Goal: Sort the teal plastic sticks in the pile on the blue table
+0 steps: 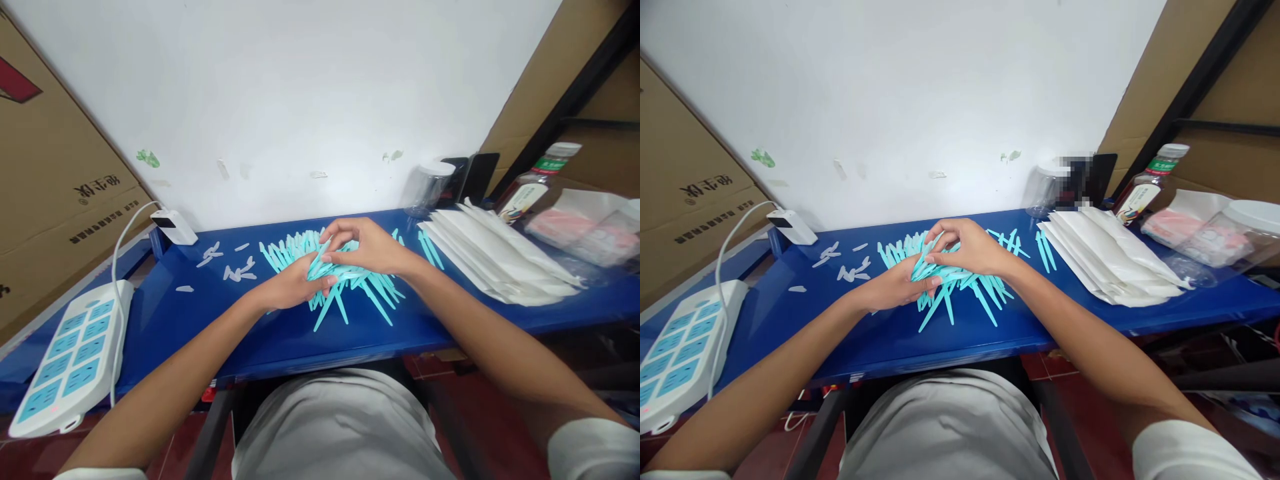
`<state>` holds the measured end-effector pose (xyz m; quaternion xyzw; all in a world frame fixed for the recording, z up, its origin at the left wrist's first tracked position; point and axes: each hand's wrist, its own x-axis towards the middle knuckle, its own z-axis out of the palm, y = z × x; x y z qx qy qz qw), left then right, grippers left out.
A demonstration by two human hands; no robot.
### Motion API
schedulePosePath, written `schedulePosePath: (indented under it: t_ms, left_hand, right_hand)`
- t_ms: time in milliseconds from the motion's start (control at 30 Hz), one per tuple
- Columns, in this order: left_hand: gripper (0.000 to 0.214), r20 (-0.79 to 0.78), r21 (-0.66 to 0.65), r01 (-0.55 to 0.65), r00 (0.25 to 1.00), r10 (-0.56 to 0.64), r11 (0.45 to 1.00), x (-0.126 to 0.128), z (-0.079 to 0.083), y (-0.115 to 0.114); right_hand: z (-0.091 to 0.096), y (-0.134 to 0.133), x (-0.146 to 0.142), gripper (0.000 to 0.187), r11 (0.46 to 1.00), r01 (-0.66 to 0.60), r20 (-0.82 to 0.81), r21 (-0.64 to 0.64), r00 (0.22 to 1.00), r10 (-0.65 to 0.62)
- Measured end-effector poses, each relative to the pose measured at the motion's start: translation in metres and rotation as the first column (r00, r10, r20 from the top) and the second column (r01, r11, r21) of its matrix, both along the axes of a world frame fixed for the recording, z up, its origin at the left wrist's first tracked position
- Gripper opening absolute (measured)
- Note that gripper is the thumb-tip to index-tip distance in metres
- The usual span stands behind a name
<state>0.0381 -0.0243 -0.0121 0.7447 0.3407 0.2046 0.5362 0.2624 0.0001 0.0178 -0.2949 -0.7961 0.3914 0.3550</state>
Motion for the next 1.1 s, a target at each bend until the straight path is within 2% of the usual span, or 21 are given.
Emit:
schedulePosePath:
  t_ms: [233, 433, 633, 767, 900, 1100]
  left_hand:
    - [0.053, 0.002, 0.05, -0.04, 0.999, 0.04, 0.998, 0.001, -0.006, 0.004]
    - [0.059, -0.025, 0.0, -0.098, 0.995, 0.098, 0.995, -0.001, -0.005, 0.005]
    - [0.069, 0.01, 0.035, -0.054, 0.999, 0.053, 0.998, -0.002, -0.003, 0.004]
    - [0.066, 0.025, 0.052, -0.045, 0.999, 0.044, 0.998, -0.001, -0.005, 0.005]
    - [0.056, -0.01, 0.019, -0.084, 0.996, 0.084, 0.996, -0.001, -0.004, 0.005]
    - [0.047, -0.009, 0.011, -0.07, 0.998, 0.07, 0.998, 0.001, 0.0, 0.004]
  right_hand:
    - [0.004, 0.001, 0.006, 0.03, 1.0, -0.007, 0.012, -0.007, 1.0, 0.007]
    - [0.0, 0.007, 0.008, 0.031, 0.997, 0.054, -0.01, 0.046, 0.998, -0.054]
    - [0.003, 0.002, 0.001, 0.025, 0.987, -0.046, 0.149, 0.155, 0.989, 0.023]
    - [0.004, 0.0, -0.001, 0.025, 0.986, -0.041, 0.119, 0.162, 0.993, 0.022]
    - [0.003, 0.005, 0.005, 0.025, 0.985, -0.021, 0.065, 0.169, 0.998, 0.011]
    - [0.003, 0.012, 0.012, 0.023, 0.988, 0.105, -0.003, 0.109, 0.994, -0.105]
